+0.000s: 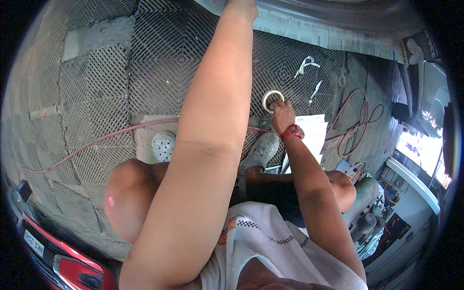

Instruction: The person sits on the floor and repeatedly applies strips of masking tape to the inner rim of a car tire. They tear tape from a roll, press it onto the rim, and smooth it down, working around the circumference of the tire.

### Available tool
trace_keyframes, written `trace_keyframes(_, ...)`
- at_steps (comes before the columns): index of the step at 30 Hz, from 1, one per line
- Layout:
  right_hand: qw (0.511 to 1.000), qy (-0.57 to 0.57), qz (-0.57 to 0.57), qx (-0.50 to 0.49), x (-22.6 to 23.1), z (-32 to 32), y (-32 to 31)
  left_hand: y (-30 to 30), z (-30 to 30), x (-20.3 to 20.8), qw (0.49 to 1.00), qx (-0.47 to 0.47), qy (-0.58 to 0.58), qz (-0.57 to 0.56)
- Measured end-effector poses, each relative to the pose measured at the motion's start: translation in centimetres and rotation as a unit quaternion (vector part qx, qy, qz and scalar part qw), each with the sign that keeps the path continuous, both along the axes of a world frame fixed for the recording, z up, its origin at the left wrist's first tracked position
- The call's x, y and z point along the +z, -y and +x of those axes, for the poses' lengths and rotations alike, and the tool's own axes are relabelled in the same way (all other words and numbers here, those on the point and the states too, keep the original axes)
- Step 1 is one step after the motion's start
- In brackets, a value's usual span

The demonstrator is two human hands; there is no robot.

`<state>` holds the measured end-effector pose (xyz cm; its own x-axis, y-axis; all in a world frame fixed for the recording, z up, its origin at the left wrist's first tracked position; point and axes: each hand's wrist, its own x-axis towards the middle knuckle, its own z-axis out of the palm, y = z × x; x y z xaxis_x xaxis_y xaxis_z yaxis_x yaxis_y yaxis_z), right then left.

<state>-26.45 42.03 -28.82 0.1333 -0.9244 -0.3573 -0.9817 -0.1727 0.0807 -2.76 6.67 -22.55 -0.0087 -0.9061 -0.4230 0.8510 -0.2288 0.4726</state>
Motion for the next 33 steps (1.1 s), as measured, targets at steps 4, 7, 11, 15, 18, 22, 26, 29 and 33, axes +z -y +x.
trace_keyframes(4, 0.999, -0.025, -0.020, -0.014, -0.6, -1.3, -1.4, 0.0, -3.1, 0.9, 0.999, -0.046, -0.020, -0.014)
trace_keyframes(7, 1.000, 0.005, 0.002, 0.007, 0.3, 1.1, 0.2, 2.1, -0.1, -2.9, 0.998, -0.016, -0.042, -0.041)
trace_keyframes(11, 0.994, 0.076, -0.083, -0.014, 1.0, 1.9, -0.2, 1.2, -2.5, -2.6, 0.997, -0.024, -0.070, -0.016)
trace_keyframes(15, 0.940, 0.233, -0.111, -0.224, 2.4, 3.6, 1.6, -1.8, -2.7, -1.3, 0.995, -0.097, 0.005, -0.039)
trace_keyframes(18, 0.770, 0.504, -0.120, -0.371, 2.6, 3.8, 5.2, -3.6, -0.9, -1.5, 0.976, -0.197, 0.069, -0.066)
trace_keyframes(22, 0.717, 0.600, -0.118, -0.336, 8.2, 4.8, 9.0, -7.9, -0.2, 2.0, 0.854, -0.334, 0.333, -0.218)
trace_keyframes(26, 0.699, 0.634, -0.107, -0.313, 10.9, 6.5, 10.7, -8.9, 0.3, 2.6, 0.766, -0.442, 0.412, -0.221)
trace_keyframes(29, 0.702, 0.636, -0.102, -0.304, 12.0, 7.1, 10.7, -9.6, 0.0, 3.6, 0.716, -0.470, 0.446, -0.261)
trace_keyframes(33, 0.705, 0.640, -0.104, -0.288, 12.4, 7.8, 10.8, -9.7, -0.2, 2.1, 0.729, -0.443, 0.431, -0.294)
